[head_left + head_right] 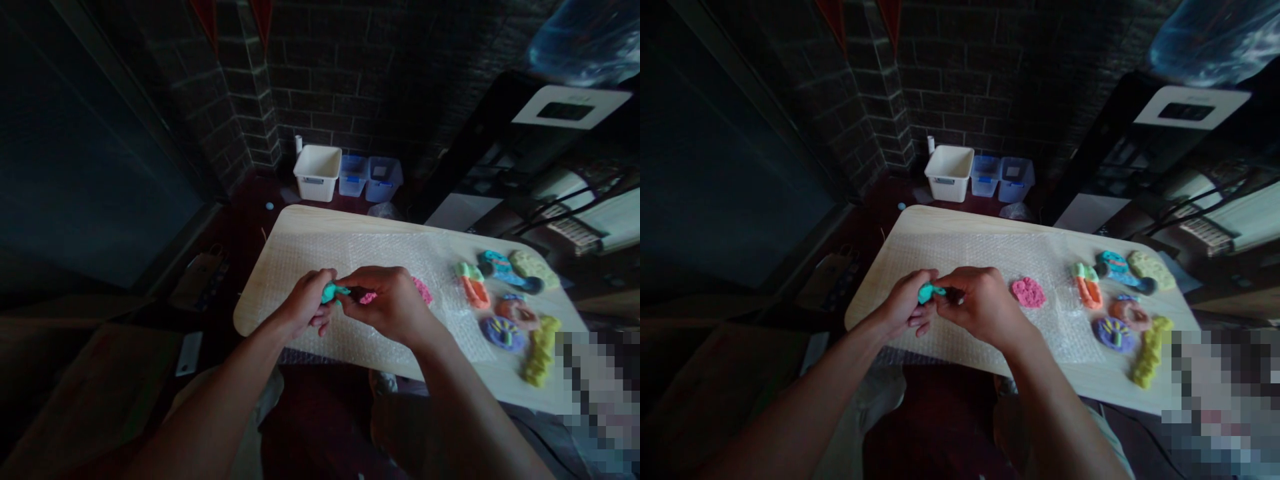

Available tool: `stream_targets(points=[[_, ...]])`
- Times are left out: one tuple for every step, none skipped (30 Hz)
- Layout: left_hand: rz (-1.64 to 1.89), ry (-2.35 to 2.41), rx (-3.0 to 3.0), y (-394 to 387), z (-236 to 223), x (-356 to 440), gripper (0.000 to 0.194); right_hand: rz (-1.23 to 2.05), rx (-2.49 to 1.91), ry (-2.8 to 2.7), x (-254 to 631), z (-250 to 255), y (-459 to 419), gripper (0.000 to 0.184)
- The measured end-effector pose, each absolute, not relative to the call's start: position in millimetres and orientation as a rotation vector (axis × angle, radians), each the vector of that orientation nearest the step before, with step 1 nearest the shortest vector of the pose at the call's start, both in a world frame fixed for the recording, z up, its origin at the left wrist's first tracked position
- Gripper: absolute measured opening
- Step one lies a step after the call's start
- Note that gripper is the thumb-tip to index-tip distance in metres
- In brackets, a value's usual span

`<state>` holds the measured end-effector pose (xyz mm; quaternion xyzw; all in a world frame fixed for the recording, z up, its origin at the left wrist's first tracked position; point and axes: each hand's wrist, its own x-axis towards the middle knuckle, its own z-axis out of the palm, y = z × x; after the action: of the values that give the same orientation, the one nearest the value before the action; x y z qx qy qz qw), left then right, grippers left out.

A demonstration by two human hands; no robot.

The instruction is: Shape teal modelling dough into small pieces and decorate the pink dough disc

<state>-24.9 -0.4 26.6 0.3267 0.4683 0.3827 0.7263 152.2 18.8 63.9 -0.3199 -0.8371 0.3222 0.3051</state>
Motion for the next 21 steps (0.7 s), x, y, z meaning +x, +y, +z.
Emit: stream_targets(points=[[0.834,1.027,0.710,-1.7,28.0,-24.5,0.040,0.817,-0.845,-2.215,151.3,63.9,17.8,0.018],[0.831,1.023,0.706,-2.7,28.8,-24.2,0.039,0.773,-0.841,-2.218,150.2,63.7,17.0,0.016],[0.831,1.019,0.706,-3.5,29.1,-23.9,0.037,0.723,-0.837,-2.222,149.1,63.3,16.3,0.015],[0.833,1.016,0.711,-4.2,29.0,-23.6,0.036,0.675,-0.837,-2.226,148.0,62.6,15.8,0.013],[0.832,1.010,0.716,-4.7,28.7,-23.4,0.035,0.637,-0.838,-2.227,147.0,61.5,15.3,0.012],[0.830,1.001,0.719,-5.0,28.2,-23.1,0.034,0.622,-0.842,-2.222,146.2,59.9,14.9,0.011],[0.825,0.993,0.718,-5.3,27.9,-22.7,0.032,0.641,-0.853,-2.206,145.6,57.8,14.5,0.010],[0.818,0.986,0.713,-5.3,27.7,-22.3,0.032,0.696,-0.873,-2.171,145.2,55.2,14.3,0.009],[0.808,0.979,0.703,-5.0,27.9,-22.0,0.032,0.785,-0.899,-2.115,144.9,52.1,14.4,0.008],[0.795,0.972,0.692,-4.4,28.3,-21.7,0.034,0.898,-0.925,-2.036,144.9,48.8,14.8,0.007],[0.783,0.964,0.681,-3.4,28.9,-21.7,0.037,1.021,-0.946,-1.940,145.2,45.5,15.6,0.006],[0.773,0.955,0.671,-1.9,29.8,-22.3,0.040,1.139,-0.960,-1.838,146.0,42.3,17.0,0.006],[0.774,0.943,0.659,0.2,30.8,-23.7,0.044,1.241,-0.968,-1.741,147.7,39.7,19.0,0.005],[0.786,0.928,0.643,2.7,31.8,-26.2,0.048,1.322,-0.970,-1.647,150.3,37.5,21.6,0.005],[0.812,0.916,0.620,5.7,32.8,-30.0,0.050,1.378,-0.972,-1.551,154.0,35.9,24.9,0.006],[0.858,0.911,0.592,9.1,33.4,-34.9,0.051,1.409,-0.978,-1.453,158.7,34.7,28.6,0.007],[0.911,0.911,0.559,12.6,33.5,-40.7,0.052,1.398,-0.975,-1.327,164.1,33.4,32.7,0.009],[0.988,0.932,0.528,16.2,32.8,-47.1,0.051,1.373,-0.957,-1.215,169.7,31.9,37.0,0.010],[1.078,0.967,0.516,19.7,31.1,-53.4,0.050,1.365,-0.955,-1.128,174.8,29.6,41.1,0.010],[1.159,1.016,0.527,23.0,28.1,-59.2,0.048,1.384,-0.977,-1.071,179.0,26.2,44.9,0.012],[1.236,1.083,0.570,26.2,23.9,-64.0,0.044,1.402,-1.004,-1.024,181.7,21.7,48.2,0.015]])
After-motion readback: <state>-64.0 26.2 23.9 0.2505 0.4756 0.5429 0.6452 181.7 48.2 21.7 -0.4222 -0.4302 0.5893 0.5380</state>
